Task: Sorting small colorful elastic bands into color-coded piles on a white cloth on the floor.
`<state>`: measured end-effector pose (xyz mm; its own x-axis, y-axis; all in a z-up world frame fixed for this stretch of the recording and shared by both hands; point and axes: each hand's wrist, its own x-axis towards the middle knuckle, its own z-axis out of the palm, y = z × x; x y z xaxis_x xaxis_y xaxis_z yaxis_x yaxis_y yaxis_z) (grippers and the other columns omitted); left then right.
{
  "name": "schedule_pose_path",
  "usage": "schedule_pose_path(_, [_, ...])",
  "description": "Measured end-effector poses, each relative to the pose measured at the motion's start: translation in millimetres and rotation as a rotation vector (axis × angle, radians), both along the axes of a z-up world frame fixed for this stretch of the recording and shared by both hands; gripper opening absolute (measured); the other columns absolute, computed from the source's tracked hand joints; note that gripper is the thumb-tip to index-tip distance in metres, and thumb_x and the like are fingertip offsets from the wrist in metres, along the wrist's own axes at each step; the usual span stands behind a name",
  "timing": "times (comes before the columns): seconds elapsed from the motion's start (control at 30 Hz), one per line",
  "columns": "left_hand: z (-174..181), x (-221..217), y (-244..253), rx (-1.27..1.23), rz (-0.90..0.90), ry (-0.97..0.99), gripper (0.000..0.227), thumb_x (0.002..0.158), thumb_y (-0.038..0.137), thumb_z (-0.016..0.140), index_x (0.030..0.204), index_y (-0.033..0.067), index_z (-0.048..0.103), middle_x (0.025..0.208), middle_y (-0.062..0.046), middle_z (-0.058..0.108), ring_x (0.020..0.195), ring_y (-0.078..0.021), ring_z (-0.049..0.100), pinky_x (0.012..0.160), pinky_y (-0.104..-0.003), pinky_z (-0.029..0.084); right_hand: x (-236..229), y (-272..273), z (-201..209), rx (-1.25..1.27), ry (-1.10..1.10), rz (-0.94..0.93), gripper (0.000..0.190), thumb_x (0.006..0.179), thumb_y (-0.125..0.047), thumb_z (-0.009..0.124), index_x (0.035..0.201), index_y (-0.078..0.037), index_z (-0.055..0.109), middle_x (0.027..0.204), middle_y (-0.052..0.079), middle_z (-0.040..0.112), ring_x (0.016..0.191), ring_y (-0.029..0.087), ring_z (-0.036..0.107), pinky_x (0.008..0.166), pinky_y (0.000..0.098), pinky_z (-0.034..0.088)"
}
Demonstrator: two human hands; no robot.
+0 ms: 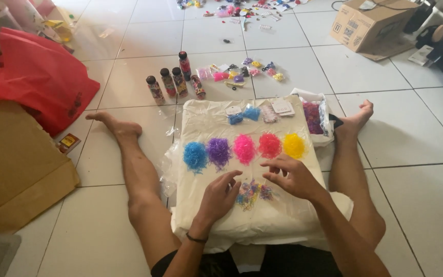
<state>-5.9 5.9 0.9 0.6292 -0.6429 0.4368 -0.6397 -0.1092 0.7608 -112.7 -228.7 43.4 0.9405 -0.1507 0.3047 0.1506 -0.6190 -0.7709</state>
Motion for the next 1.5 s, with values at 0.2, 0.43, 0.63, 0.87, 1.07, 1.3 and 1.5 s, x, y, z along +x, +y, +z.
schedule_pose_path(0.2, [11.1, -1.8, 0.1, -0.007, -0.018, 0.024, 0.02, 0.1, 0.014, 0.062, 0.115, 0.0049, 0.072, 0.074, -0.012, 0.07, 0.059, -0.0233, 0.062, 0.056, -0.035, 0.055, -19.3, 8.8, -46.0, -0.019, -0.016, -0.085, 0.029, 0.087, -0.034, 0.082, 0.111, -0.016, 0.082, 0.087, 0.008, 0.073, 0.085, 0.023, 0.071, 0.076, 0.0343, 0.058])
schedule_pose_path(0.43, [-23.1, 14.9, 0.6, -0.009, -0.051, 0.102, 0.025, 0.102, 0.028, 0.063, 0.082, 0.0128, 0.067, 0.058, -0.001, 0.055, 0.051, -0.015, 0.051, 0.05, -0.03, 0.044, -19.4, 5.9, -32.2, -0.038, 0.018, 0.011, 0.031, 0.09, -0.036, 0.078, 0.111, -0.013, 0.08, 0.087, 0.013, 0.074, 0.086, 0.03, 0.072, 0.078, 0.0412, 0.058])
schedule_pose_path(0.63, [4.4, 17.9, 0.5, -0.11, -0.038, -0.042, 0.047, 0.097, 0.024, 0.07, 0.06, 0.0096, 0.045, 0.048, -0.013, 0.039, 0.041, -0.0289, 0.044, 0.043, -0.034, 0.038, -24.2, -12.0, -26.5, 0.054, -0.039, -0.128, 0.041, 0.094, -0.036, 0.076, 0.066, -0.008, 0.064, 0.055, 0.005, 0.048, 0.054, 0.016, 0.049, 0.054, 0.0325, 0.044])
schedule_pose_path(0.87, [-24.1, 11.8, 0.2, -0.136, -0.048, 0.128, 0.05, 0.101, 0.023, 0.067, 0.056, 0.0118, 0.047, 0.042, -0.002, 0.037, 0.042, -0.0102, 0.035, 0.043, -0.027, 0.033, -31.0, 2.3, -64.9, 0.22, -0.069, -0.099, 0.05, 0.092, -0.025, 0.073, 0.051, -0.017, 0.046, 0.047, -0.006, 0.034, 0.047, 0.008, 0.031, 0.045, 0.0264, 0.03])
schedule_pose_path(1.07, [-51.3, 20.2, -2.7, -0.1, -0.018, 0.223, 0.046, 0.104, 0.025, 0.063, 0.06, 0.0132, 0.057, 0.044, 0.0, 0.044, 0.043, -0.0099, 0.037, 0.045, -0.027, 0.034, -24.5, -2.1, -75.3, 0.233, 0.008, -0.099, 0.045, 0.09, -0.024, 0.073, 0.052, -0.014, 0.05, 0.046, -0.002, 0.039, 0.049, 0.011, 0.034, 0.047, 0.0288, 0.032])
schedule_pose_path(1.3, [-43.4, 17.0, 3.4, -0.067, 0.002, 0.195, 0.044, 0.102, 0.026, 0.065, 0.061, 0.0118, 0.057, 0.043, 0.001, 0.042, 0.043, -0.0094, 0.037, 0.044, -0.027, 0.033, -16.5, 28.9, -17.7, 0.014, 0.003, -0.071, 0.027, 0.083, -0.032, 0.085, 0.089, -0.009, 0.073, 0.077, 0.014, 0.067, 0.075, 0.029, 0.067, 0.069, 0.0396, 0.054])
schedule_pose_path(1.5, [-36.1, 8.4, 1.0, -0.043, 0.028, 0.18, 0.04, 0.099, 0.023, 0.066, 0.062, 0.01, 0.057, 0.046, -0.002, 0.045, 0.047, -0.0096, 0.04, 0.046, -0.028, 0.034, -18.3, 30.7, -25.2, -0.151, 0.031, -0.029, 0.058, 0.081, -0.046, 0.086, 0.127, -0.015, 0.071, 0.108, 0.011, 0.071, 0.106, 0.03, 0.065, 0.098, 0.0445, 0.052])
